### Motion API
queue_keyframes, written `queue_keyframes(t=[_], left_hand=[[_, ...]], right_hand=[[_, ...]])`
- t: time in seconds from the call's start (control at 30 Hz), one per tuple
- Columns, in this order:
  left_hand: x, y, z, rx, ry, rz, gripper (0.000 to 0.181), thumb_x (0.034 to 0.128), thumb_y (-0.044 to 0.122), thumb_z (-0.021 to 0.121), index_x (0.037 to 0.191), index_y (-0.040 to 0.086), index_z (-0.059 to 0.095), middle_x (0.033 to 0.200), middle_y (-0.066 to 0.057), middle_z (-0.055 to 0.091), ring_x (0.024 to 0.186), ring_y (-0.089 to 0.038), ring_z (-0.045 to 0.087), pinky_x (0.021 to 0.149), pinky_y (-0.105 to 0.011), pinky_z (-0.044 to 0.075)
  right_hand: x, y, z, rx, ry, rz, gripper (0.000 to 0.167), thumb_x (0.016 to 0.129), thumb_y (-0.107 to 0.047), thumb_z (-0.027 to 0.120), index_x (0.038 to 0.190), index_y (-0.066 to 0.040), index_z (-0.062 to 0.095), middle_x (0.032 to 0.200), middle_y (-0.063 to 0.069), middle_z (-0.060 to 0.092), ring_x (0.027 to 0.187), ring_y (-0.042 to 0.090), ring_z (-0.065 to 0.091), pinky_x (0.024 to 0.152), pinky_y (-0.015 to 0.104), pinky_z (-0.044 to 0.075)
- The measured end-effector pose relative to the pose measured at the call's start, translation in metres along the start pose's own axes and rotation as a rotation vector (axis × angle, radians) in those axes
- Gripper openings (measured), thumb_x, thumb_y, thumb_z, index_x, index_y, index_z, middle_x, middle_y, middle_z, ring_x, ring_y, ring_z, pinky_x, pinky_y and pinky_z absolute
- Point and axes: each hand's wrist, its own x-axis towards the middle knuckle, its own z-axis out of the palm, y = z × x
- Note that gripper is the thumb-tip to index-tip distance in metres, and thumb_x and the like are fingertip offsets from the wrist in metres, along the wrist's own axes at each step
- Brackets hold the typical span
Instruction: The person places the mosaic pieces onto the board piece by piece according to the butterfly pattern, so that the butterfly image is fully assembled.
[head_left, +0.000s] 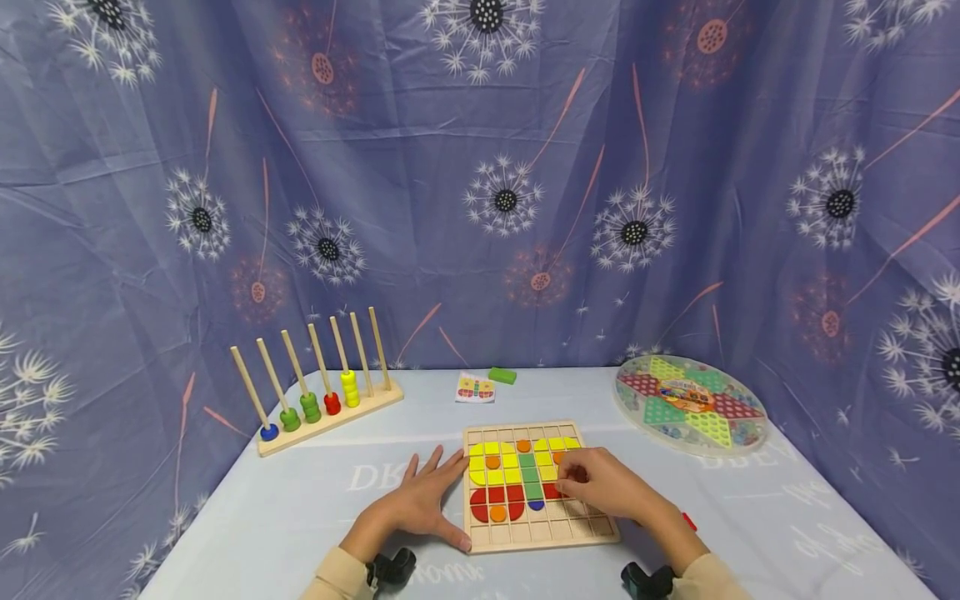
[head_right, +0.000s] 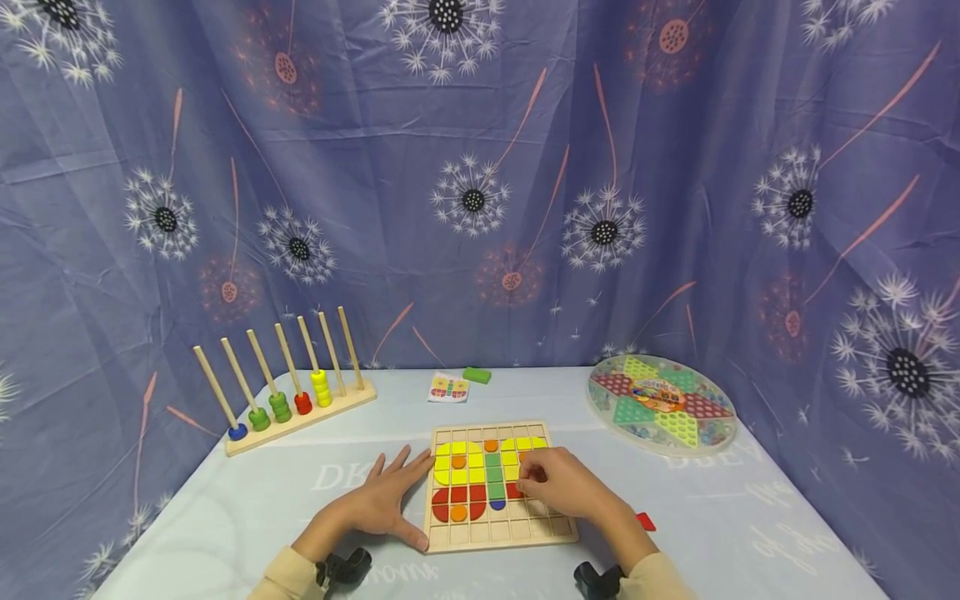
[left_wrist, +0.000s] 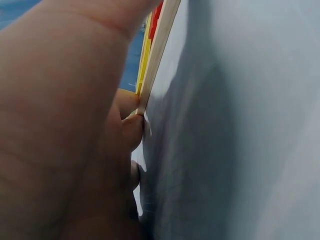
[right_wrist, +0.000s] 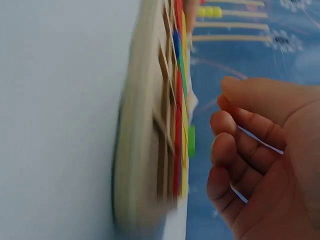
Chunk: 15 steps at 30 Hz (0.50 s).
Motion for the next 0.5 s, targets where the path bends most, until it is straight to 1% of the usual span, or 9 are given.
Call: queue_keyframes(t=[0.07, 0.17, 0.3, 0.4, 0.5], left_hand=[[0.0, 0.0, 0.0, 0.001, -0.002, -0.003, 0.126, 0.0536, 0.08, 0.072, 0.154, 0.019, 0.026, 0.159, 0.001, 0.018, 0.145, -0.033, 0.003, 0.109, -0.063, -0.005], [0.001, 0.0, 0.0, 0.003, -0.004, -0.005, 0.127, 0.053, 0.08, 0.071, 0.154, 0.02, 0.025, 0.159, 0.002, 0.018, 0.145, -0.032, 0.002, 0.109, -0.062, -0.005], [0.001, -0.001, -0.001, -0.002, -0.006, -0.005, 0.127, 0.0525, 0.081, 0.071, 0.154, 0.02, 0.025, 0.159, 0.001, 0.017, 0.145, -0.032, 0.001, 0.109, -0.062, -0.006], [0.0, 0.0, -0.001, -0.002, -0.011, -0.001, 0.127, 0.0531, 0.08, 0.071, 0.154, 0.02, 0.024, 0.159, 0.001, 0.017, 0.145, -0.033, 0.001, 0.109, -0.063, -0.006], [0.0, 0.001, -0.002, -0.009, -0.016, 0.0, 0.127, 0.054, 0.079, 0.072, 0.154, 0.019, 0.025, 0.159, 0.0, 0.017, 0.145, -0.034, 0.001, 0.108, -0.063, -0.006]], right_hand=[[-0.008, 0.007, -0.01, 0.015, -0.004, 0.016, 0.006, 0.092, -0.024, 0.067, 0.087, -0.021, 0.067, 0.076, -0.009, 0.06, 0.065, 0.008, 0.052, 0.056, 0.026, 0.047], [-0.022, 0.018, -0.024, 0.04, -0.032, 0.03, 0.005, 0.093, -0.023, 0.066, 0.093, -0.018, 0.068, 0.078, -0.008, 0.062, 0.067, 0.009, 0.054, 0.059, 0.027, 0.048], [-0.04, 0.032, -0.043, 0.099, -0.074, 0.048, 0.01, 0.091, -0.02, 0.068, 0.097, -0.012, 0.069, 0.082, -0.004, 0.062, 0.068, 0.012, 0.055, 0.059, 0.027, 0.048], [-0.055, 0.041, -0.051, 0.146, -0.091, 0.064, 0.013, 0.088, -0.017, 0.071, 0.098, -0.01, 0.069, 0.086, 0.0, 0.063, 0.068, 0.014, 0.054, 0.058, 0.027, 0.048], [-0.066, 0.049, -0.054, 0.176, -0.13, 0.083, 0.018, 0.085, -0.017, 0.074, 0.099, -0.009, 0.068, 0.088, 0.003, 0.062, 0.07, 0.013, 0.054, 0.059, 0.027, 0.048]])
